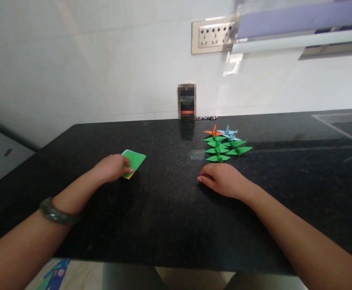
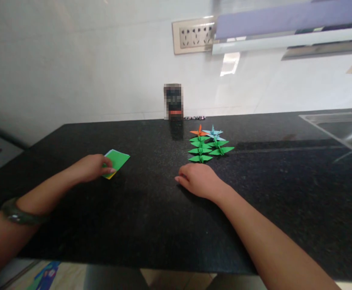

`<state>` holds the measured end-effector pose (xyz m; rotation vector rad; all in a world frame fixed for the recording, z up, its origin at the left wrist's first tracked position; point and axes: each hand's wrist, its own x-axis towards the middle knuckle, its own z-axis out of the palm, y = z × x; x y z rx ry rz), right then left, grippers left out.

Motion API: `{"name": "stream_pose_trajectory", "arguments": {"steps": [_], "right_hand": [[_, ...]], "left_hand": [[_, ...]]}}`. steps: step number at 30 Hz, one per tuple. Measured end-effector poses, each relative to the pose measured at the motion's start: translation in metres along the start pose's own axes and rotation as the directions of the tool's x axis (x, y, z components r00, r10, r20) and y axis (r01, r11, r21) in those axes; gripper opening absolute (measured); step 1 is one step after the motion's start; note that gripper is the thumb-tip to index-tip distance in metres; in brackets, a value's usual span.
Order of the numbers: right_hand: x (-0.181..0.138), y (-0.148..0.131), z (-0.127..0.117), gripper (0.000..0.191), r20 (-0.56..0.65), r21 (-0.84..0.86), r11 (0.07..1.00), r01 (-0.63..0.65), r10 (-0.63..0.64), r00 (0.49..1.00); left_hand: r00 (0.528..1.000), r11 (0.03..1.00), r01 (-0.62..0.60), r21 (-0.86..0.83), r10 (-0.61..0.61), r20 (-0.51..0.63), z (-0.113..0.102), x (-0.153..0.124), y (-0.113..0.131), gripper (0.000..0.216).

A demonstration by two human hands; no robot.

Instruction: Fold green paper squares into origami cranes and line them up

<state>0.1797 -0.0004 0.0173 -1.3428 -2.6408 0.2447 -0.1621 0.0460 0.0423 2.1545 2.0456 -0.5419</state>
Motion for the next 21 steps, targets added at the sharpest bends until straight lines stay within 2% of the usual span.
{"name": "stream_pose_trajectory", "arguments": {"steps": [7,10,14,18,21], "right_hand": [[0.002,0.006,0.003,0.028,0.056,0.031,0.997,-0.069,0.067,0.996],[0.003,0.004,0.002,0.029,0.069,0.039,0.996,-0.081,0.078,0.995],[0.003,0.004,0.002,0.029,0.068,0.045,0.995,-0.088,0.084,0.994],[0.002,0.006,0.003,0.028,0.06,0.06,0.995,-0.074,0.07,0.996],[0.003,0.006,0.003,0.027,0.06,0.071,0.995,-0.073,0.069,0.996]], "left_hand": [[0.999,0.994,-0.031,-0.109,0.029,-0.023,-0.002,0.002,-0.008,0.028],[0.996,0.987,-0.094,-0.127,0.094,-0.007,0.0,0.002,-0.012,0.034],[0.979,0.973,-0.198,-0.117,0.191,-0.071,0.005,0.003,-0.02,0.04],[0.983,0.977,-0.177,-0.115,0.171,-0.064,0.008,0.006,-0.026,0.029],[0.986,0.98,-0.166,-0.113,0.161,-0.048,0.007,0.006,-0.026,0.031]]}}
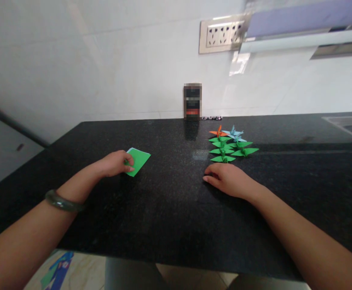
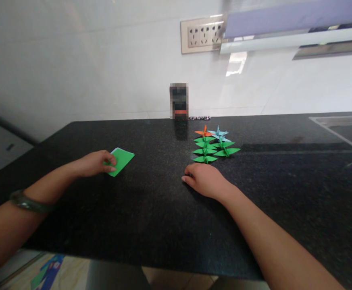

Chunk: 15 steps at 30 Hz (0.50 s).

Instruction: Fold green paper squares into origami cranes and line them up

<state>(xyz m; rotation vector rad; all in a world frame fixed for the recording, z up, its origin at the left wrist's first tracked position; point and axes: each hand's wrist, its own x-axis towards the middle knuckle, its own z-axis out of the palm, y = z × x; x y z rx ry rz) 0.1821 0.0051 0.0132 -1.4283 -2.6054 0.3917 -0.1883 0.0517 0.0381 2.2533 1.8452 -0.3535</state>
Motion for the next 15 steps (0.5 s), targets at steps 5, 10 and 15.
{"name": "stream_pose_trajectory", "arguments": {"steps": [5,10,15], "right_hand": [[0.0,-0.001,-0.001,0.027,-0.001,0.015,1.0,-0.007,0.007,1.0],[0.0,-0.001,-0.001,0.028,0.011,0.02,1.0,-0.011,0.011,1.0],[0.0,-0.001,-0.001,0.027,0.007,0.017,1.0,-0.01,0.01,1.0]], "left_hand": [[0.998,1.0,-0.006,0.027,0.008,-0.07,0.007,-0.001,0.005,0.056],[0.99,0.996,-0.084,0.011,0.085,-0.113,0.017,-0.003,-0.002,0.054],[0.988,0.984,-0.152,-0.09,0.148,-0.048,0.015,-0.009,-0.01,0.052]]}}
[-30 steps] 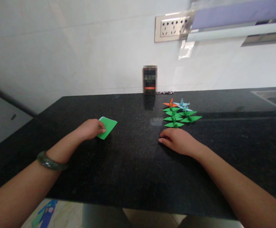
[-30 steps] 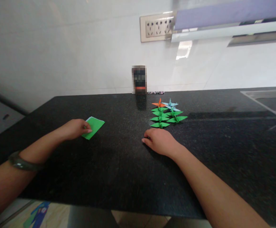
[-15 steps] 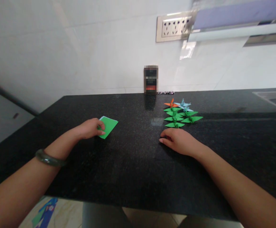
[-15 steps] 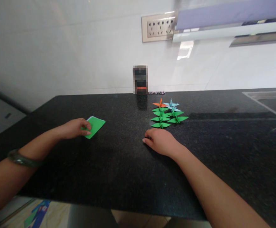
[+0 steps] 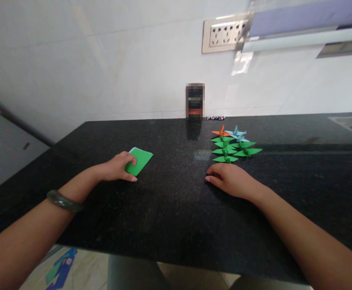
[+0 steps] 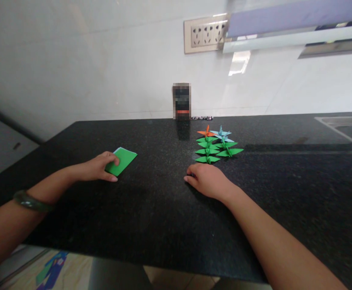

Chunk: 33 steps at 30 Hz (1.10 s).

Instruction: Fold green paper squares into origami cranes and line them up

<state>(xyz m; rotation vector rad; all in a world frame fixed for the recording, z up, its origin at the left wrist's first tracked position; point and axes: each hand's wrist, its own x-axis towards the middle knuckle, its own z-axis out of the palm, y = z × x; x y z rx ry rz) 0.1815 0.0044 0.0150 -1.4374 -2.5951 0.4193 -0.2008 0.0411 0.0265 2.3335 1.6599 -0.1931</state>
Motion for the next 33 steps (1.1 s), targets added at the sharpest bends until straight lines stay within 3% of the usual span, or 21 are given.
{"name": "stream_pose_trajectory", "arguments": {"steps": [12,20,25,33], "right_hand": [[0.0,-0.001,0.0,0.027,-0.007,0.023,1.0,0.007,-0.007,1.0],[0.004,0.0,0.01,0.03,0.011,0.079,0.997,0.012,-0.013,1.0],[0.005,0.001,0.015,0.033,0.029,0.079,0.997,0.02,-0.023,0.999],[0.004,-0.002,0.014,0.03,0.025,0.137,0.991,0.009,-0.012,1.0]], "left_hand": [[0.997,0.997,-0.048,-0.066,0.044,-0.061,0.007,-0.001,-0.005,0.031],[0.998,0.999,0.033,-0.007,-0.034,-0.06,0.001,-0.004,0.002,0.031],[0.998,0.993,0.056,0.103,-0.051,-0.043,0.005,-0.004,0.004,0.057],[0.998,0.988,-0.002,0.152,0.013,-0.068,0.012,-0.008,0.001,0.045]]}}
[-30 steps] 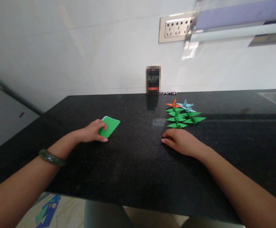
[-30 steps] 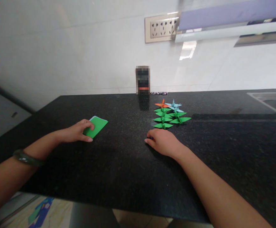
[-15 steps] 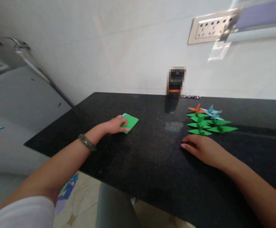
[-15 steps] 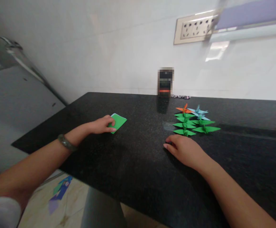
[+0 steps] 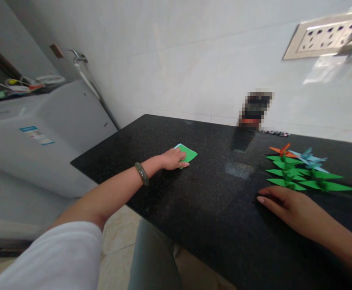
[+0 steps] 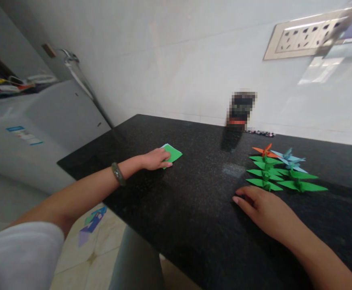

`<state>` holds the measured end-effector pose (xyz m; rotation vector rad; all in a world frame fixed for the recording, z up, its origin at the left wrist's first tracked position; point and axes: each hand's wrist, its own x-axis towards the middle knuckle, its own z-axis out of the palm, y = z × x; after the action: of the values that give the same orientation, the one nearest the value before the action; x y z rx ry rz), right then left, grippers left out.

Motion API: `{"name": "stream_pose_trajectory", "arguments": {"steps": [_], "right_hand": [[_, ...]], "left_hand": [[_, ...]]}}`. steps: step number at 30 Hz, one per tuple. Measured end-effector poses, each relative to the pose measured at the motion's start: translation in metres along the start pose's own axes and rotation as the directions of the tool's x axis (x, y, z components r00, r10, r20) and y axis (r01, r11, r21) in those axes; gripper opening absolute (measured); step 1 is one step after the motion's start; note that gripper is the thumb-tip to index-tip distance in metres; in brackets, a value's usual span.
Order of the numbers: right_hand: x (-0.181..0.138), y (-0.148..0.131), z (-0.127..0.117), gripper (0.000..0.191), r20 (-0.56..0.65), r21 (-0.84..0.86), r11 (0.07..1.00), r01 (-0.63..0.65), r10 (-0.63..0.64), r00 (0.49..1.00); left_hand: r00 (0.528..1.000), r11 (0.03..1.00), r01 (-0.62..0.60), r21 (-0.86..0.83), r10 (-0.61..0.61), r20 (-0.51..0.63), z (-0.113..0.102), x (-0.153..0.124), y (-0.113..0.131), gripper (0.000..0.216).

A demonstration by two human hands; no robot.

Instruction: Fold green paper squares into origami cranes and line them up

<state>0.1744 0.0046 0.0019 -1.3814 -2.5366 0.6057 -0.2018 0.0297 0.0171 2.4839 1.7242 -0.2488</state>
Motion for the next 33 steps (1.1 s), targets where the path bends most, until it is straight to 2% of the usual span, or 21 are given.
{"name": "stream_pose_trajectory", "arguments": {"steps": [12,17,22,24,28,33], "right_hand": [[0.002,0.001,0.003,0.033,-0.014,-0.013,1.0,-0.008,0.008,1.0],[0.012,-0.024,0.011,0.031,-0.102,-0.036,0.999,0.017,-0.021,0.995],[0.068,-0.074,0.018,0.026,-0.055,-0.13,0.987,0.095,-0.102,0.993],[0.1,-0.092,0.024,0.022,-0.084,-0.111,0.994,-0.004,-0.005,0.996],[0.155,-0.119,0.04,0.024,-0.145,-0.109,0.991,-0.076,0.06,0.988],[0.184,-0.143,0.059,0.038,-0.206,-0.127,0.982,-0.139,0.111,0.972]], "left_hand": [[0.998,0.996,0.044,-0.078,-0.048,-0.042,0.003,0.005,-0.005,0.029],[0.987,0.978,0.147,-0.148,-0.154,-0.036,-0.004,0.002,-0.007,0.022],[0.96,0.938,0.265,-0.223,-0.278,-0.026,-0.007,0.0,-0.005,0.036],[0.943,0.917,0.31,-0.25,-0.33,-0.04,-0.005,-0.001,-0.004,0.04],[0.907,0.878,0.37,-0.303,-0.412,-0.088,0.001,-0.003,-0.004,0.046],[0.891,0.86,0.371,-0.35,-0.435,-0.125,0.006,-0.01,-0.006,0.055]]}}
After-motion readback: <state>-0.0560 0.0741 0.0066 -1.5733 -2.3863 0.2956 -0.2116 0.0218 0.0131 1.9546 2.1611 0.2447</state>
